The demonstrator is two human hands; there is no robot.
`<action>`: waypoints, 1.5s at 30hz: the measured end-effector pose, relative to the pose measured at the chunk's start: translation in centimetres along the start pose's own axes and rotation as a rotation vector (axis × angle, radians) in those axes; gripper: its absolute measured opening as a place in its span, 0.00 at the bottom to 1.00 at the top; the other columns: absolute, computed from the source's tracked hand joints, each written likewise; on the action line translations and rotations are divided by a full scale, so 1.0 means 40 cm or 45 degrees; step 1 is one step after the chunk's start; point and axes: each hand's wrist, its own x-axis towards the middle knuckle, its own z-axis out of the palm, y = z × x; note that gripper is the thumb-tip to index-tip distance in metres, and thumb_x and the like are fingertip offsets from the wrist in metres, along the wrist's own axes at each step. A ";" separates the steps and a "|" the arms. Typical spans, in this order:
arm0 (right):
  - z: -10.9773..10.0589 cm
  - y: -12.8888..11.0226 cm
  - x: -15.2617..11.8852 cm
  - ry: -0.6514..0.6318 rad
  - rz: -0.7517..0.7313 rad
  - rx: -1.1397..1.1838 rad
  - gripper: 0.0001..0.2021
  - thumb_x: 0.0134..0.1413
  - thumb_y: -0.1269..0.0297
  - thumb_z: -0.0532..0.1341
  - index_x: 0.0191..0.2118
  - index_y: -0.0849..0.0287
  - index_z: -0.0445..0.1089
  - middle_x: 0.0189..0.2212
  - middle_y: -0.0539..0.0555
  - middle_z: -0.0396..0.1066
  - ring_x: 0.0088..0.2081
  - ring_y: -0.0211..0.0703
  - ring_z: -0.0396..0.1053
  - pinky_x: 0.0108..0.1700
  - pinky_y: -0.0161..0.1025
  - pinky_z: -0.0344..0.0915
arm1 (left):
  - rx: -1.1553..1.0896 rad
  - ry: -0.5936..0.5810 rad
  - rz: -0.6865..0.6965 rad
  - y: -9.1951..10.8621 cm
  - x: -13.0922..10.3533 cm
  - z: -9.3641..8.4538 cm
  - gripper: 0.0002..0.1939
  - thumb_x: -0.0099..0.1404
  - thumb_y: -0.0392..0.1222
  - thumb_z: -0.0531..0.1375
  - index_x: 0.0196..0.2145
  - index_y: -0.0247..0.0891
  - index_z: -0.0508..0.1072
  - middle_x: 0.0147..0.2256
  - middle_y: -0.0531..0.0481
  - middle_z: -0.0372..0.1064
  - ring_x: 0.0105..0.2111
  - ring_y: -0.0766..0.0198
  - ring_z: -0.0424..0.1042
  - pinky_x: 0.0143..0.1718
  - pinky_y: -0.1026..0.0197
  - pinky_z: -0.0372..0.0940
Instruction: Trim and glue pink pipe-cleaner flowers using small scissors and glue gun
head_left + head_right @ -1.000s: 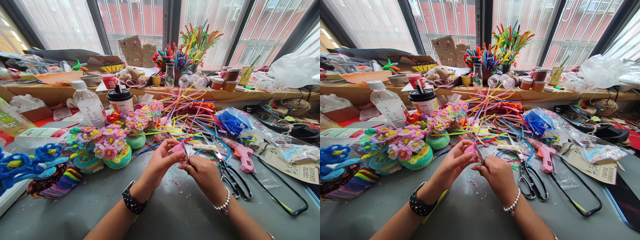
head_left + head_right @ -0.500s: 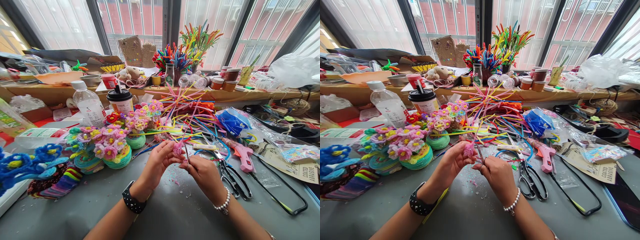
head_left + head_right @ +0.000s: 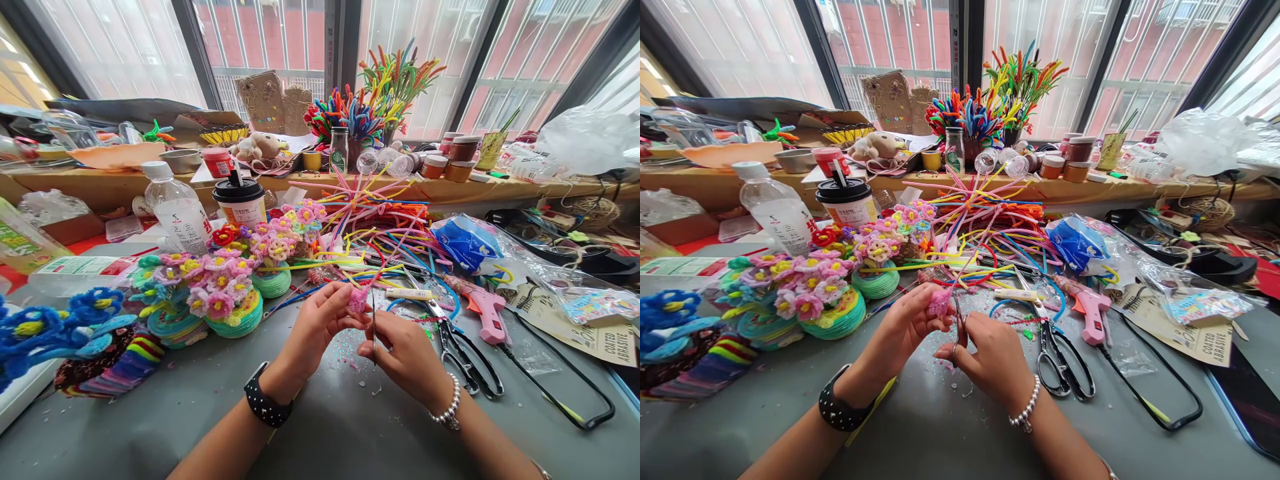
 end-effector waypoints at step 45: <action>0.009 0.007 0.000 0.104 -0.037 -0.098 0.27 0.56 0.47 0.43 0.19 0.60 0.64 0.15 0.49 0.62 0.19 0.33 0.58 0.22 0.31 0.50 | -0.068 0.055 0.021 -0.002 0.001 -0.001 0.07 0.53 0.40 0.60 0.28 0.33 0.69 0.25 0.53 0.67 0.25 0.71 0.69 0.28 0.70 0.64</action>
